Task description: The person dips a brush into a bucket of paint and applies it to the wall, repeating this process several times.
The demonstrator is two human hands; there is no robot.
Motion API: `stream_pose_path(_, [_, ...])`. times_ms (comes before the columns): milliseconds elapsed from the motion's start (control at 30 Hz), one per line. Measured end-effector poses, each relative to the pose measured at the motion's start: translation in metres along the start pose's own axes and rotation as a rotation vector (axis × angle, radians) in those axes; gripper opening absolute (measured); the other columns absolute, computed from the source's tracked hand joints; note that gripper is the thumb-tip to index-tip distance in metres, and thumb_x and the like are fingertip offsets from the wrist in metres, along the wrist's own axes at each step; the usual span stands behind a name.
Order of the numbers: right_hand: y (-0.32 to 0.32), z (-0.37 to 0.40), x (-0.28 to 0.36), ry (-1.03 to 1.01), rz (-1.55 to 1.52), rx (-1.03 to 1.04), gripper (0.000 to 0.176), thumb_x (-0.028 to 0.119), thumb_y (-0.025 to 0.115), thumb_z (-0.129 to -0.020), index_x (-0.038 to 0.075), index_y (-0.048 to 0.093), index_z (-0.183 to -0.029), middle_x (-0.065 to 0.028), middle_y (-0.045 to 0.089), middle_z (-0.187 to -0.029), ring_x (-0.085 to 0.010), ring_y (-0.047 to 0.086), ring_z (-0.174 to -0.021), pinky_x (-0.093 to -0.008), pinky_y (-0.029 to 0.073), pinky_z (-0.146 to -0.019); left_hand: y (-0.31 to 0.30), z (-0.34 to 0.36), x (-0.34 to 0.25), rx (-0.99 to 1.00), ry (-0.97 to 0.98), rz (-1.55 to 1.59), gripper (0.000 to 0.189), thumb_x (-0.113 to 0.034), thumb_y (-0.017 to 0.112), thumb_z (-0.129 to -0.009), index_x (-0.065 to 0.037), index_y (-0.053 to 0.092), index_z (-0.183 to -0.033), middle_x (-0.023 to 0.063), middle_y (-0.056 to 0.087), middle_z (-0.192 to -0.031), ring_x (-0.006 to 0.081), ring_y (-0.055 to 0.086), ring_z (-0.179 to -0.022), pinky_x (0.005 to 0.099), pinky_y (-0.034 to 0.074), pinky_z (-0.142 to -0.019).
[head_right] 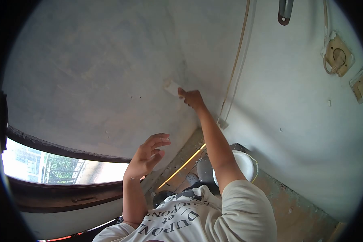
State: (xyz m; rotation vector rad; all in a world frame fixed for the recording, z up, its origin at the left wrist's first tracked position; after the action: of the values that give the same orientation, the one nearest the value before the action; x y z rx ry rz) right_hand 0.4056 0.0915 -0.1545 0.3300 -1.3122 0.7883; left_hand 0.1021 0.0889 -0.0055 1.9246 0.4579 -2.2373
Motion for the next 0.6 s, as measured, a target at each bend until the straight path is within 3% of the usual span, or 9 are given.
stream_pose_path(100, [0.019, -0.015, -0.082, 0.181, 0.337, 0.011, 0.06, 0.064, 0.07, -0.078, 0.004, 0.076, -0.081, -0.0111, 0.067, -0.065, -0.0232, 0.067, -0.065, -0.0391, 0.053, -0.071, 0.003, 0.001, -0.003, -0.007, 0.015, 0.012, 0.042, -0.009, 0.061, -0.094, 0.002, 0.05, -0.133, 0.0125, 0.053, -0.135, 0.0255, 0.053, -0.127, 0.0397, 0.044, -0.103])
stream_pose_path(167, [0.03, -0.006, -0.116, 0.267, 0.48, -0.03, 0.057, 0.06, 0.071, -0.079, 0.004, 0.074, -0.088, -0.0125, 0.07, -0.072, -0.0265, 0.07, -0.077, -0.0422, 0.053, -0.081, 0.004, 0.001, -0.003, 0.019, 0.027, -0.006, 0.043, -0.008, 0.061, -0.094, 0.002, 0.05, -0.134, 0.0126, 0.053, -0.135, 0.0257, 0.053, -0.126, 0.04, 0.044, -0.103])
stream_pose_path(300, [0.037, 0.002, -0.102, 0.226, 0.656, -0.049, 0.052, 0.054, 0.072, -0.08, 0.003, 0.072, -0.09, -0.0113, 0.07, -0.073, -0.0256, 0.07, -0.072, -0.0418, 0.054, -0.076, 0.003, 0.008, -0.005, 0.003, 0.065, -0.032, 0.039, -0.005, 0.061, -0.092, -0.002, 0.054, -0.13, 0.0109, 0.052, -0.136, 0.022, 0.056, -0.124, 0.0347, 0.048, -0.097])
stream_pose_path(367, [0.03, -0.01, -0.064, 0.21, 0.407, -0.014, 0.048, 0.049, 0.073, -0.081, 0.001, 0.071, -0.085, -0.0128, 0.069, -0.071, -0.0244, 0.068, -0.063, -0.0388, 0.054, -0.066, 0.001, 0.011, -0.01, 0.005, 0.033, -0.032, 0.044, -0.008, 0.061, -0.094, 0.001, 0.048, -0.135, 0.0134, 0.053, -0.134, 0.0264, 0.053, -0.127, 0.0408, 0.044, -0.104])
stream_pose_path(433, [0.009, 0.016, 0.02, 0.083, 0.217, -0.055, 0.042, 0.036, 0.075, -0.086, -0.003, 0.069, -0.073, -0.0102, 0.062, -0.06, -0.0171, 0.053, -0.048, -0.0332, 0.042, -0.045, 0.001, 0.013, -0.015, 0.001, 0.05, -0.039, 0.044, -0.008, 0.061, -0.094, 0.002, 0.049, -0.135, 0.0137, 0.053, -0.134, 0.0266, 0.053, -0.127, 0.0407, 0.044, -0.104])
stream_pose_path(533, [-0.03, 0.05, 0.12, -0.016, 0.118, -0.016, 0.039, 0.034, 0.071, -0.09, -0.003, 0.071, -0.078, -0.0079, 0.059, -0.057, -0.0137, 0.049, -0.046, -0.0324, 0.038, -0.043, 0.003, 0.017, -0.02, 0.006, 0.085, -0.049, 0.043, -0.008, 0.061, -0.094, 0.002, 0.049, -0.134, 0.0141, 0.052, -0.135, 0.0269, 0.053, -0.128, 0.0406, 0.044, -0.104])
stream_pose_path(600, [-0.045, 0.059, 0.154, -0.072, 0.071, -0.028, 0.037, 0.033, 0.07, -0.091, -0.003, 0.072, -0.08, -0.0071, 0.059, -0.057, -0.0128, 0.048, -0.046, -0.0316, 0.037, -0.044, 0.005, 0.017, -0.024, 0.014, 0.114, -0.058, 0.042, -0.008, 0.061, -0.094, 0.002, 0.05, -0.134, 0.0142, 0.052, -0.136, 0.027, 0.053, -0.128, 0.0406, 0.043, -0.105])
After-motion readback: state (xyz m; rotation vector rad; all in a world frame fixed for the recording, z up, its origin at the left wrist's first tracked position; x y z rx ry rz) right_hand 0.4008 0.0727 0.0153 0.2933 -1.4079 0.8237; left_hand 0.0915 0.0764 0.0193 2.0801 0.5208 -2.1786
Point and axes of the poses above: each hand's wrist, its own z-axis away from the middle knuckle, its own y-axis out of the palm, x = y × z, the point moved 1 cm from there along -z, towards the middle knuckle
